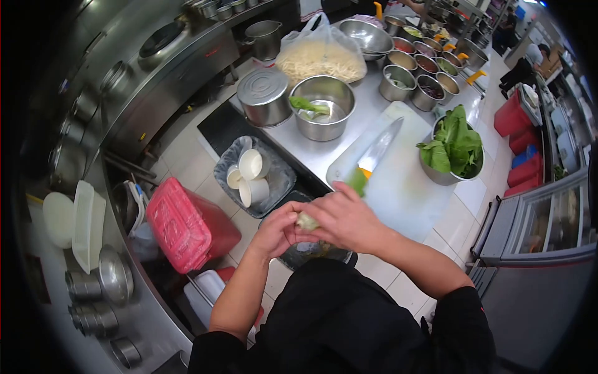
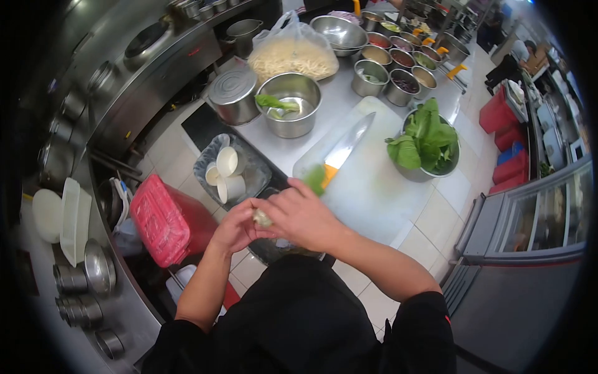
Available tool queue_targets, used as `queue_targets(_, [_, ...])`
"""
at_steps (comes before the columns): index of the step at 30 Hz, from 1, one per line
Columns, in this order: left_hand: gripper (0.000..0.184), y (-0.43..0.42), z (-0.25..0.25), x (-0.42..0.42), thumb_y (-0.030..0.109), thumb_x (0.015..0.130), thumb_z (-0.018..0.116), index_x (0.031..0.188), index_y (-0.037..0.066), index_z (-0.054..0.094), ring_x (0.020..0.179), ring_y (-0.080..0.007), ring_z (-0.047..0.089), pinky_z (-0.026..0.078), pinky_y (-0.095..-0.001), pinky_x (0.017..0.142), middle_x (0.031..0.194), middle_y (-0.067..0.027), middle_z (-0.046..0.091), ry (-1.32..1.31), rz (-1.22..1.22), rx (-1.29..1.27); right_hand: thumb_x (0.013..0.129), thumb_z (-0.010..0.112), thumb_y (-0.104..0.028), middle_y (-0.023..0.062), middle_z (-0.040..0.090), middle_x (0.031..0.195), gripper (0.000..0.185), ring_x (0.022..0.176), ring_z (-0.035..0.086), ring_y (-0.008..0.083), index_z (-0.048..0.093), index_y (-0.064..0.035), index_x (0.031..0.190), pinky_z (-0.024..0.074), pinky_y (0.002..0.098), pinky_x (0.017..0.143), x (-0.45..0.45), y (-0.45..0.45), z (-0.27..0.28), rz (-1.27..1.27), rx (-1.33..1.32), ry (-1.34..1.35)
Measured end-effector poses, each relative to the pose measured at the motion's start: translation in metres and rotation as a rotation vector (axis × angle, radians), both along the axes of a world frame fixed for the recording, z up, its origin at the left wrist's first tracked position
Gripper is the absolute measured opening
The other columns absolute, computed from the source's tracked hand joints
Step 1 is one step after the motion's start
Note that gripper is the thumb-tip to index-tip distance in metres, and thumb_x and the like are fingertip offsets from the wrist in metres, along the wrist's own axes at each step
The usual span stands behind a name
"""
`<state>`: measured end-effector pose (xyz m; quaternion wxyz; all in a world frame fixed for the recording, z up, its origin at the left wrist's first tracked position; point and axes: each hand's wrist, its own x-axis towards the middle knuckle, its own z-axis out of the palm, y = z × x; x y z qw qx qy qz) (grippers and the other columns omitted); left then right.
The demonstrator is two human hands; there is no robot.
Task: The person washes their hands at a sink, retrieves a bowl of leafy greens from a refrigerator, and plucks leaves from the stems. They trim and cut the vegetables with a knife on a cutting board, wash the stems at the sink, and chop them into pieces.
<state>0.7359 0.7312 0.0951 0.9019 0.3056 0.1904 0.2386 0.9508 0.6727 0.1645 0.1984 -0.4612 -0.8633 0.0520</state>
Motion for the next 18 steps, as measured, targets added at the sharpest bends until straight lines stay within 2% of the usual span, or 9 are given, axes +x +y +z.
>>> queue_targets(1, [0.037, 0.002, 0.008, 0.007, 0.026, 0.105, 0.04, 0.13, 0.0, 0.049, 0.107, -0.0269, 0.068, 0.057, -0.0427, 0.09, 0.121, -0.0144, 0.063, -0.072, -0.035, -0.038, 0.08, 0.077, -0.029, 0.0083, 0.062, 0.115, 0.055, 0.11, 0.06, 0.0271, 0.057, -0.0089, 0.127, 0.0417, 0.0463, 0.104, 0.012, -0.004, -0.001, -0.077, -0.056, 0.084])
queue_targets(4, [0.04, 0.012, 0.024, 0.039, 0.029, 0.103, 0.045, 0.13, 0.001, 0.051, 0.104, -0.0269, 0.069, 0.057, -0.0409, 0.087, 0.119, -0.0152, 0.065, 0.234, 0.023, 0.051, 0.077, 0.079, -0.028, 0.0121, 0.062, 0.111, 0.056, 0.104, 0.062, 0.0321, 0.059, -0.0068, 0.125, 0.0474, 0.042, 0.097, 0.05, -0.016, -0.016, -0.34, -0.218, 0.314])
queue_targets(5, [0.046, 0.014, 0.014, 0.053, 0.034, 0.098, 0.056, 0.132, 0.002, 0.051, 0.099, -0.031, 0.069, 0.056, -0.0411, 0.086, 0.118, -0.0191, 0.065, 0.443, 0.122, 0.26, 0.076, 0.08, -0.029, 0.0132, 0.062, 0.109, 0.056, 0.102, 0.062, 0.0336, 0.06, -0.0064, 0.123, 0.0487, 0.0412, 0.094, 0.064, -0.019, -0.026, -0.455, -0.26, 0.375])
queue_targets(8, [0.049, 0.016, 0.003, 0.086, 0.028, 0.092, 0.066, 0.132, 0.005, 0.052, 0.09, -0.032, 0.069, 0.055, -0.0405, 0.083, 0.113, -0.0201, 0.065, 0.887, 0.111, 1.276, 0.076, 0.081, -0.029, 0.0154, 0.062, 0.106, 0.053, 0.097, 0.061, 0.0364, 0.063, -0.0052, 0.119, 0.05, 0.0413, 0.09, 0.107, -0.019, -0.048, -0.658, -0.502, 0.476])
queue_targets(9, [0.051, 0.014, -0.004, 0.099, 0.024, 0.085, 0.072, 0.13, 0.007, 0.055, 0.097, -0.0393, 0.065, 0.053, -0.046, 0.085, 0.111, -0.0212, 0.061, 0.93, 0.073, 1.329, 0.077, 0.081, -0.029, 0.016, 0.062, 0.105, 0.051, 0.097, 0.061, 0.037, 0.063, -0.0049, 0.118, 0.05, 0.0418, 0.089, 0.116, -0.022, -0.057, -0.701, -0.609, 0.502])
queue_targets(12, [0.055, 0.009, -0.019, 0.133, 0.024, 0.085, 0.071, 0.134, 0.008, 0.052, 0.101, -0.0426, 0.062, 0.051, -0.0476, 0.089, 0.116, -0.0223, 0.055, 1.133, -0.076, 1.582, 0.077, 0.081, -0.027, 0.0163, 0.061, 0.105, 0.05, 0.1, 0.06, 0.0364, 0.064, -0.0045, 0.118, 0.0496, 0.0425, 0.09, 0.126, -0.031, -0.091, -0.618, -0.426, 0.239])
queue_targets(13, [0.062, 0.012, -0.022, 0.142, 0.02, 0.086, 0.067, 0.143, 0.011, 0.043, 0.1, -0.0452, 0.062, 0.049, -0.0493, 0.092, 0.116, -0.0231, 0.05, 1.153, -0.106, 1.545, 0.077, 0.081, -0.026, 0.0168, 0.06, 0.105, 0.049, 0.1, 0.06, 0.0369, 0.064, -0.0044, 0.117, 0.0494, 0.0424, 0.09, 0.126, -0.033, -0.096, -0.619, -0.383, 0.268])
queue_targets(16, [0.07, 0.019, -0.015, 0.155, 0.013, 0.087, 0.06, 0.151, 0.014, 0.031, 0.104, -0.0452, 0.062, 0.048, -0.0508, 0.094, 0.121, -0.026, 0.052, 1.218, -0.281, 1.361, 0.077, 0.08, -0.023, 0.0179, 0.058, 0.106, 0.044, 0.101, 0.058, 0.0384, 0.063, -0.004, 0.113, 0.0489, 0.0426, 0.09, 0.119, -0.038, -0.104, -0.621, -0.29, 0.362])
queue_targets(18, [0.075, 0.017, 0.004, 0.149, 0.01, 0.084, 0.057, 0.153, 0.015, 0.028, 0.106, -0.0456, 0.061, 0.049, -0.0505, 0.091, 0.124, -0.0284, 0.054, 1.244, -0.373, 1.291, 0.077, 0.079, -0.021, 0.0183, 0.056, 0.106, 0.04, 0.101, 0.057, 0.0396, 0.062, -0.0039, 0.11, 0.0484, 0.0433, 0.089, 0.115, -0.035, -0.097, -0.625, -0.246, 0.427])
